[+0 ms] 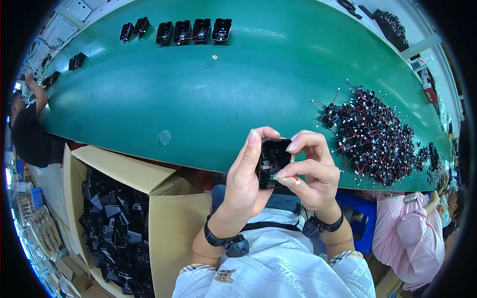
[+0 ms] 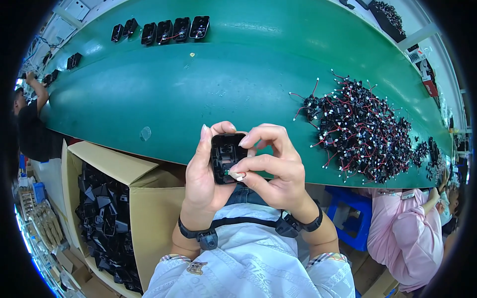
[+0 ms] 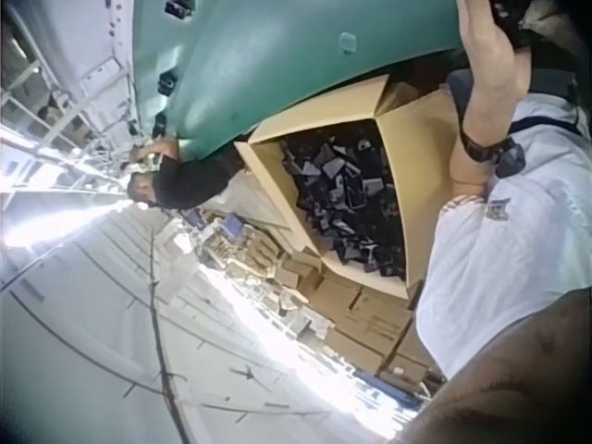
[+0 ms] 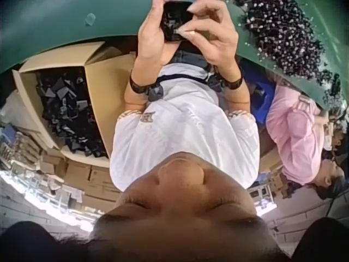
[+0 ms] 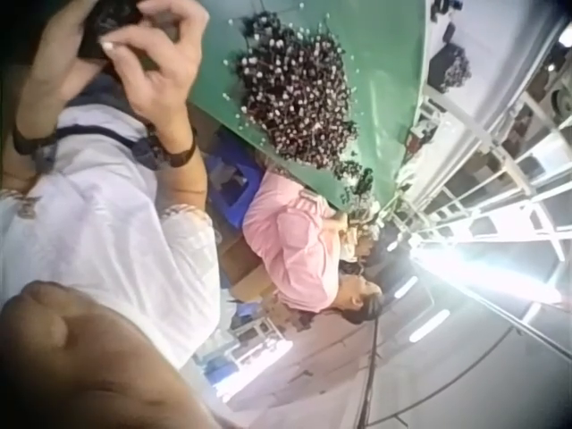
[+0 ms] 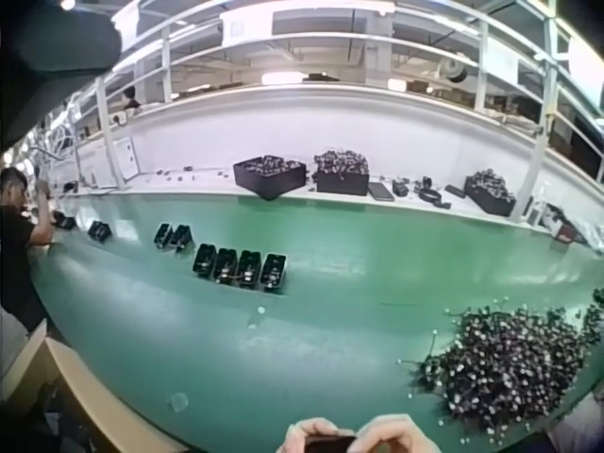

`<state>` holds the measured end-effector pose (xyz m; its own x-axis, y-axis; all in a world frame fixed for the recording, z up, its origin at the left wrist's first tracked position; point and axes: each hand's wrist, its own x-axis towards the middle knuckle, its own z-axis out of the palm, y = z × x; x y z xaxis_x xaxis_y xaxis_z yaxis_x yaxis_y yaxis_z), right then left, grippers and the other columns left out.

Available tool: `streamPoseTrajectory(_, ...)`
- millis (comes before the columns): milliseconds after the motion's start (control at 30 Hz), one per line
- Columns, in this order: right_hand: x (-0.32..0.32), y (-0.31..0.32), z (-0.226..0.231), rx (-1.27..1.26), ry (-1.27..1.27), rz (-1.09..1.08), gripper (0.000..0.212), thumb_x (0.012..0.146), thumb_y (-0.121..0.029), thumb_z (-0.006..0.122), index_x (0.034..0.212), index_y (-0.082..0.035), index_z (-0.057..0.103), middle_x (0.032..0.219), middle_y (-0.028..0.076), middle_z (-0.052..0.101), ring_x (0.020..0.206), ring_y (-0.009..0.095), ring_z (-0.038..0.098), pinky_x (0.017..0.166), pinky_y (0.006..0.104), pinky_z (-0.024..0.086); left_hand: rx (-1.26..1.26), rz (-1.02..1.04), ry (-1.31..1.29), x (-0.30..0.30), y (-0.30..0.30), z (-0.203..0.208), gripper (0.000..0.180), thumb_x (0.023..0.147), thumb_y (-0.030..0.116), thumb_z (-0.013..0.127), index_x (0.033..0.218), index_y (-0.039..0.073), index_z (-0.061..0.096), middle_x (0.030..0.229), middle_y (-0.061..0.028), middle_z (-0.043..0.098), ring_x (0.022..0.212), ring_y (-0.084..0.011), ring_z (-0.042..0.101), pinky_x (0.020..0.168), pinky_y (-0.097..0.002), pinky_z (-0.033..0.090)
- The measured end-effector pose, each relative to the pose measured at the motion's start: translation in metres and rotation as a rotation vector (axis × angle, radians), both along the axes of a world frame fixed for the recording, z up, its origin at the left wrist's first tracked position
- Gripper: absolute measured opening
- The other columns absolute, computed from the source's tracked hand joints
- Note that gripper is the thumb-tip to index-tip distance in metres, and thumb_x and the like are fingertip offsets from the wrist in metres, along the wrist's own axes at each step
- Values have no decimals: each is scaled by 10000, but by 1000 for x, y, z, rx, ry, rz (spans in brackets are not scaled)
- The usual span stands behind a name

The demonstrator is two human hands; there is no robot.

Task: The person picks up a black plastic housing and a small circuit board with wires, inserts the board into the housing by hand, and places the assembled unit onto the green workbench.

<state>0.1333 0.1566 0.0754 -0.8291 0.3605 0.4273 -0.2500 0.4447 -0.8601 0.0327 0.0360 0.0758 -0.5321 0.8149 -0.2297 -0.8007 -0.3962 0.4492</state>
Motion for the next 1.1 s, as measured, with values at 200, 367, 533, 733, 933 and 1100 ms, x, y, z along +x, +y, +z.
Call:
streamPoseTrajectory(200,-2,-6,9,270,-38,-119,155,726,-69,833,871,-99,789,1216,126,573,1139,289,554,860,370,462,27,30,-69,-3,-4,-9,439,1110,456,345,1194,73,544,1023,-130,650,924,-223,646,695,-321,559)
streamPoseTrajectory(367,-6,-4,7,368,41,-186,275,616,-38,822,875,-121,782,1204,101,643,1085,303,579,833,393,498,-14,70,-44,2,1,-5,434,1108,460,354,1193,78,545,1006,-117,649,907,-212,651,649,-314,553)
streamPoseTrajectory(533,-4,-7,18,599,71,-144,267,585,-45,827,840,-87,757,1180,84,653,1102,335,566,893,410,518,-70,36,6,-3,-3,-5,368,1098,453,420,1173,109,529,986,-34,604,836,-96,604,712,-276,525)
streamPoseTrajectory(733,-13,-2,17,545,76,-127,284,573,-51,832,845,-73,753,1173,78,655,1100,333,570,895,409,522,-128,156,-61,1,3,-1,425,1106,457,370,1182,78,544,949,-98,637,795,-175,646,636,-292,541)
streamPoseTrajectory(933,-12,-8,15,644,90,-159,281,581,-41,832,849,-66,752,1158,76,654,1102,334,572,887,407,528,-117,215,119,2,-1,-7,407,1112,434,373,1196,71,536,1045,-93,625,898,-152,610,755,-302,523)
streamPoseTrajectory(1100,-10,-8,15,630,57,-167,288,576,-37,830,850,-72,749,1152,72,652,1106,334,574,879,407,530,-91,166,214,-1,-3,-9,375,1116,386,356,1218,61,513,1110,-103,605,958,-156,590,817,-301,504)
